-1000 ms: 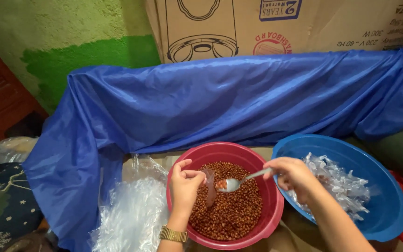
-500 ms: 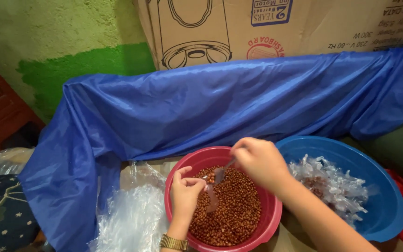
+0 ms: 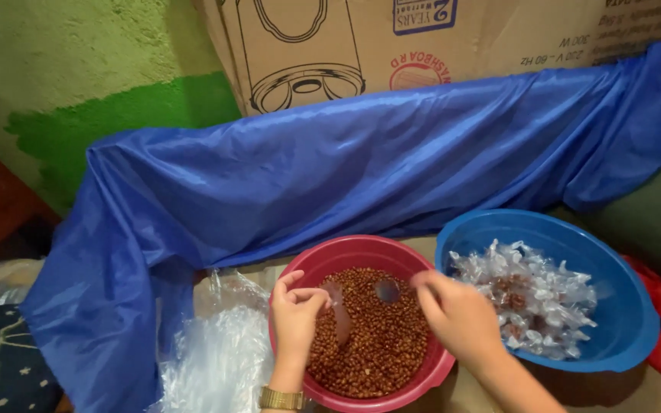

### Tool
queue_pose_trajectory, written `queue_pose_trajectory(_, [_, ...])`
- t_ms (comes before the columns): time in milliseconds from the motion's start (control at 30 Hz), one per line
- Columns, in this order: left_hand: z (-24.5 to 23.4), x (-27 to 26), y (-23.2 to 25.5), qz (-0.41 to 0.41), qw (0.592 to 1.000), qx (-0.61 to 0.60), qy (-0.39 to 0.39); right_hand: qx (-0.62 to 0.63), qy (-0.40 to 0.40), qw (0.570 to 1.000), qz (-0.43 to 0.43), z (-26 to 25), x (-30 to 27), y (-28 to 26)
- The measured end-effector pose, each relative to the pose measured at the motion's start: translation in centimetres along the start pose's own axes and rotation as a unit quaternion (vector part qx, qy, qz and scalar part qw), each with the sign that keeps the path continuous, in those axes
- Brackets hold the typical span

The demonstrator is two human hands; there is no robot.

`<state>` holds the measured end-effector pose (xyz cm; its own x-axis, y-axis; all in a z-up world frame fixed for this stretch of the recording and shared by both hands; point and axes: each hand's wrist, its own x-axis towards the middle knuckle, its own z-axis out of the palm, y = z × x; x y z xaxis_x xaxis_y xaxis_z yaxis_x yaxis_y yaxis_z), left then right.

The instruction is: Scooping peanuts from a bowl into small plastic bags using a spoon and organizing them.

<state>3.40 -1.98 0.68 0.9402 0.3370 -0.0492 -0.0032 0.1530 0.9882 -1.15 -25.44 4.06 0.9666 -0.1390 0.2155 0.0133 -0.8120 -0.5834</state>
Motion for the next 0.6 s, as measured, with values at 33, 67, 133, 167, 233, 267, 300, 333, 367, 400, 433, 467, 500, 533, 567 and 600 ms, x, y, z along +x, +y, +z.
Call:
queue_pose_trajectory(33, [0.1, 0.0, 0.1, 0.000, 1.000, -0.002, 0.000, -0.002, 0.000, 1.000, -0.001, 1.9, 0.2, 2.1])
queue_pose_trajectory(67, [0.3, -0.1, 0.1, -0.002, 1.000, -0.024, 0.001, 0.025, -0.065, 0.996, 0.061, 3.7, 0.5, 4.2])
queue_pose_trajectory(133, [0.5, -0.5, -0.2, -0.008, 0.999, -0.048, 0.004, 0.047, -0.133, 0.982, 0.124, 7.9, 0.7, 8.8])
queue_pose_trajectory(167, [0.6, -0.5, -0.3, -0.009, 0.998, -0.055, -0.001, -0.010, -0.186, 0.979, 0.088, 10.2, 1.2, 11.2])
queue_pose_trajectory(233, [0.9, -0.4, -0.6, -0.006, 0.998, -0.064, -0.006, -0.066, -0.235, 0.969, 0.049, 12.1, 1.1, 12.3])
queue_pose_trajectory(267, [1.0, -0.3, -0.9, -0.018, 0.997, -0.078, -0.016, -0.161, -0.237, 0.958, 0.015, 11.7, 0.6, 11.1])
queue_pose_trajectory(300, [0.9, -0.4, -1.4, -0.034, 0.995, -0.090, -0.025, -0.254, -0.240, 0.937, -0.016, 11.4, -0.4, 10.0])
queue_pose_trajectory(333, [1.1, -1.2, -0.6, -0.033, 0.995, -0.090, -0.024, -0.253, -0.240, 0.937, -0.017, 10.7, -0.7, 8.3])
queue_pose_trajectory(367, [1.4, -2.0, 0.0, -0.045, 0.995, -0.062, -0.064, -0.165, -0.230, 0.958, -0.038, 9.9, -1.0, 6.7])
queue_pose_trajectory(400, [1.6, -2.7, 0.7, -0.057, 0.992, -0.034, -0.104, -0.075, -0.218, 0.971, -0.058, 9.2, -1.3, 5.0])
queue_pose_trajectory(433, [1.9, -2.8, -0.1, -0.056, 0.992, -0.034, -0.104, -0.076, -0.217, 0.971, -0.058, 8.1, -1.7, 3.6])
queue_pose_trajectory(467, [2.1, -2.9, -1.0, -0.056, 0.984, -0.021, -0.170, 0.094, -0.250, 0.964, -0.015, 7.1, -2.1, 2.3])
queue_pose_trajectory(500, [2.3, -3.2, -2.0, -0.057, 0.971, -0.008, -0.233, 0.260, -0.277, 0.925, 0.030, 6.1, -2.7, 1.0])
queue_pose_trajectory(533, [2.8, -3.6, -1.3, -0.058, 0.971, -0.009, -0.232, 0.259, -0.278, 0.925, 0.030, 5.8, -2.7, 0.8])
queue_pose_trajectory(567, [3.2, -4.2, -0.7, -0.057, 0.968, -0.006, -0.245, 0.296, -0.239, 0.925, -0.016, 5.5, -2.7, 0.6])
queue_pose_trajectory(600, [3.5, -4.7, -0.1, -0.055, 0.964, -0.003, -0.258, 0.332, -0.198, 0.920, -0.061, 5.3, -2.7, 0.5])
